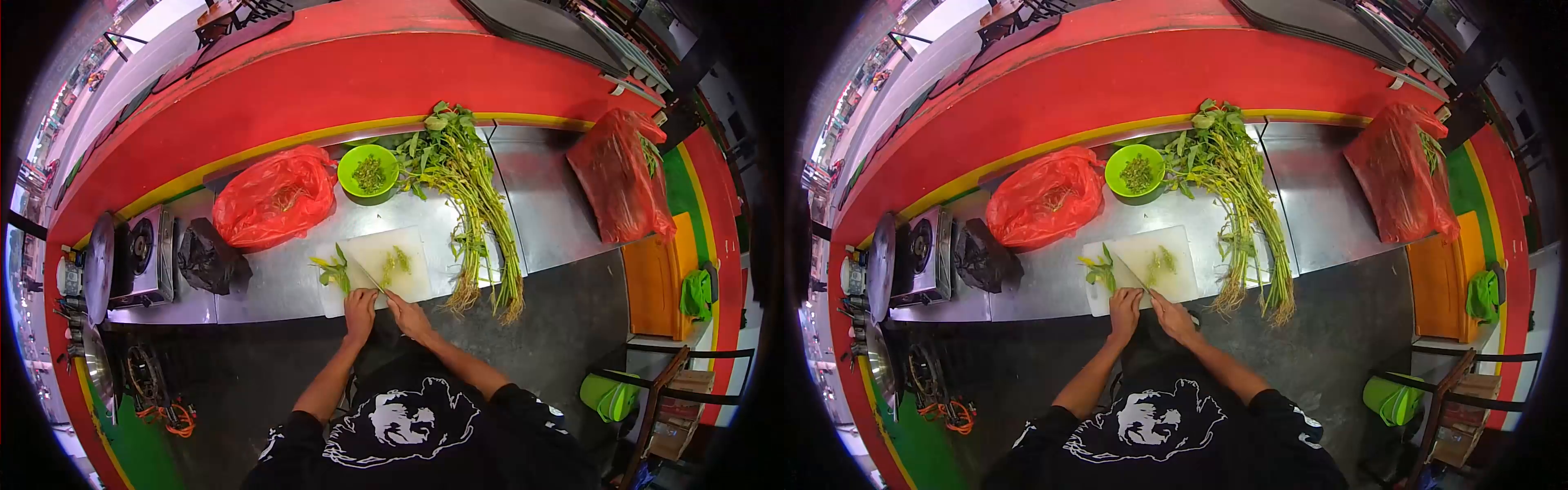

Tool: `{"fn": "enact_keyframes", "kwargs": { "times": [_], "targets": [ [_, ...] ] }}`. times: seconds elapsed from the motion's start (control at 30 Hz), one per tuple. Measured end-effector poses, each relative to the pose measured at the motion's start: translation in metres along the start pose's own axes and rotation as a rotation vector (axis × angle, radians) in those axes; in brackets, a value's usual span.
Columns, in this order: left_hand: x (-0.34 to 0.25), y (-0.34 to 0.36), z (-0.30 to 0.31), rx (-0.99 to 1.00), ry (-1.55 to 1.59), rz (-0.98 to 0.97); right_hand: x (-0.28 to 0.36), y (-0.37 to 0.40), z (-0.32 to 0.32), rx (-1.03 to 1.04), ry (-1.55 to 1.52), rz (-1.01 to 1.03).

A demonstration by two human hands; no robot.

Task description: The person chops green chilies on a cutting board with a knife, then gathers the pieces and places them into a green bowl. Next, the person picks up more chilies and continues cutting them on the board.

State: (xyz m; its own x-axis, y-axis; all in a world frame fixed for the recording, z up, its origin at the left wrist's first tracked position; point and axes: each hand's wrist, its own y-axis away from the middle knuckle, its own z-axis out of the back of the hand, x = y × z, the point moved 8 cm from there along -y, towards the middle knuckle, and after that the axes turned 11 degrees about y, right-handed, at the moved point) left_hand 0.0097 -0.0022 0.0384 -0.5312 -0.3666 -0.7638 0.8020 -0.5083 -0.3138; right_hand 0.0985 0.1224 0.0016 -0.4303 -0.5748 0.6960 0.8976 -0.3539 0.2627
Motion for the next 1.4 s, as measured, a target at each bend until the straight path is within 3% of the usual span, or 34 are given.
{"fn": "enact_keyframes", "kwargs": {
  "times": [0.13, 0.23, 0.33, 0.6, 0.63, 1.03, 1.1, 1.4],
  "targets": [
    [0.004, 0.001, -0.002, -0.009, 0.005, 0.004, -0.001, -0.003, -0.002, 0.062, -0.001, -0.066],
    [0.007, 0.000, -0.001, -0.025, 0.008, 0.017, 0.005, 0.004, 0.010, -0.011, -0.068, 0.027],
    [0.008, 0.000, -0.004, -0.046, 0.041, 0.029, -0.003, 0.008, 0.007, 0.073, -0.035, -0.051],
    [0.009, 0.000, -0.006, -0.020, 0.037, 0.021, 0.005, 0.000, 0.010, 0.022, 0.014, -0.006],
    [0.010, 0.000, -0.006, -0.022, 0.036, 0.015, 0.000, -0.001, 0.006, 0.122, 0.011, -0.076],
    [0.008, -0.001, -0.008, -0.014, 0.037, 0.021, 0.008, -0.001, 0.014, 0.068, -0.004, -0.015],
    [0.010, 0.000, -0.007, -0.025, 0.049, 0.039, 0.004, -0.005, 0.008, 0.135, 0.006, -0.089],
    [0.011, -0.002, -0.005, -0.045, 0.087, 0.005, 0.012, 0.001, 0.012, 0.021, -0.030, 0.047]
  ]
}}
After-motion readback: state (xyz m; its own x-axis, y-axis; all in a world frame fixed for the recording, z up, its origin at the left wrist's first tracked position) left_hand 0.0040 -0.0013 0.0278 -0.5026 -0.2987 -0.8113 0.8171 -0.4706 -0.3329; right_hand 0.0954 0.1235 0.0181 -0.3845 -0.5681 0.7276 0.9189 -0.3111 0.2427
